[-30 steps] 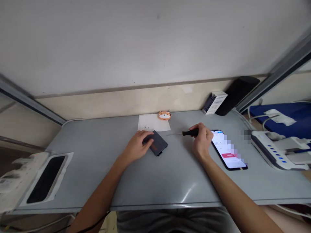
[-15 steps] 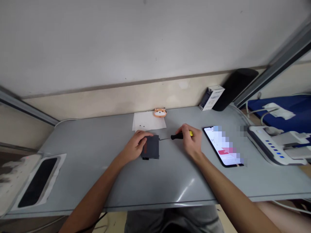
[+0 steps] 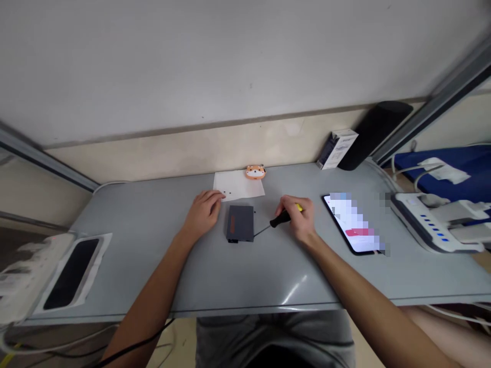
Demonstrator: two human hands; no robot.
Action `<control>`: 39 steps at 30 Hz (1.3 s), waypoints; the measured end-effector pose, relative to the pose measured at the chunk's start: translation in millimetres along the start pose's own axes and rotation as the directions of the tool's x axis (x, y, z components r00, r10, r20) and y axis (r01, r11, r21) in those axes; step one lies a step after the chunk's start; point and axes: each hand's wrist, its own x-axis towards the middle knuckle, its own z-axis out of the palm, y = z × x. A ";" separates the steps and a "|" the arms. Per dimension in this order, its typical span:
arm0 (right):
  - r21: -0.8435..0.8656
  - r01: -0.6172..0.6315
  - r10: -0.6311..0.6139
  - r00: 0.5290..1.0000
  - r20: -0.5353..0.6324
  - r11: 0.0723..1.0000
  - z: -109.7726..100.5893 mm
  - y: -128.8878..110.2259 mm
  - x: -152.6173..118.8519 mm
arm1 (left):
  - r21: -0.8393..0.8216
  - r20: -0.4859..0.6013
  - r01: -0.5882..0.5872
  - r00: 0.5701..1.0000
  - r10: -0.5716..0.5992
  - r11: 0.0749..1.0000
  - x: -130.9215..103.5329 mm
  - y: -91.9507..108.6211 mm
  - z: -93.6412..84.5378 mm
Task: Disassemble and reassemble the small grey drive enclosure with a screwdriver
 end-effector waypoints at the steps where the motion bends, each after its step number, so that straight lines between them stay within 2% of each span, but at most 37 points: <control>1: -0.005 -0.001 0.001 1.000 0.001 1.000 0.5 -0.3 -0.4 | -0.008 -0.020 -0.017 1.000 0.016 1.000 -0.1 2.6 -0.4; 6: 0.020 -0.001 0.003 0.995 -0.104 1.000 -2.7 2.9 2.7 | -0.065 -0.051 -0.156 0.987 0.153 0.986 -3.6 21.4 0.9; 10: -0.021 -0.036 0.029 0.962 -0.272 0.999 -6.7 7.4 9.3 | -0.118 0.039 -0.189 0.980 0.195 0.975 -8.1 37.8 5.9; 12: -0.038 -0.071 0.055 0.946 -0.320 0.997 -7.0 9.5 11.7 | -0.131 0.093 -0.186 0.976 0.199 0.974 -9.8 44.0 7.3; 15: -0.054 -0.076 0.057 0.957 -0.283 0.996 -5.4 11.7 12.7 | -0.152 0.136 -0.173 0.972 0.194 0.973 -11.1 49.7 6.9; 18: -0.059 -0.077 0.061 0.970 -0.236 0.995 -3.5 11.7 11.6 | -0.154 0.125 -0.156 0.976 0.176 0.976 -11.0 52.0 5.3; 26: 0.118 -0.136 0.167 0.938 -0.305 0.984 -1.0 11.7 13.8 | -0.224 0.068 -0.038 0.996 0.055 0.974 -9.8 51.7 7.5; 29: 0.169 -0.169 0.211 0.937 -0.277 0.971 3.4 12.9 13.9 | -0.218 0.028 -0.034 0.999 0.041 0.975 -9.3 51.0 12.5; 33: 0.211 -0.165 0.212 0.950 -0.227 0.964 8.5 12.7 13.2 | -0.197 -0.027 -0.055 0.998 0.050 0.979 -8.7 48.0 16.8; 36: 0.262 -0.177 0.242 0.939 -0.243 0.949 9.3 13.2 15.2 | -0.176 -0.035 -0.036 0.999 0.030 0.984 -3.9 38.3 13.9; 39: 0.332 -0.227 0.330 0.896 -0.297 0.915 8.7 16.9 19.9 | -0.103 -0.041 0.003 0.999 -0.007 0.995 12.2 18.4 6.5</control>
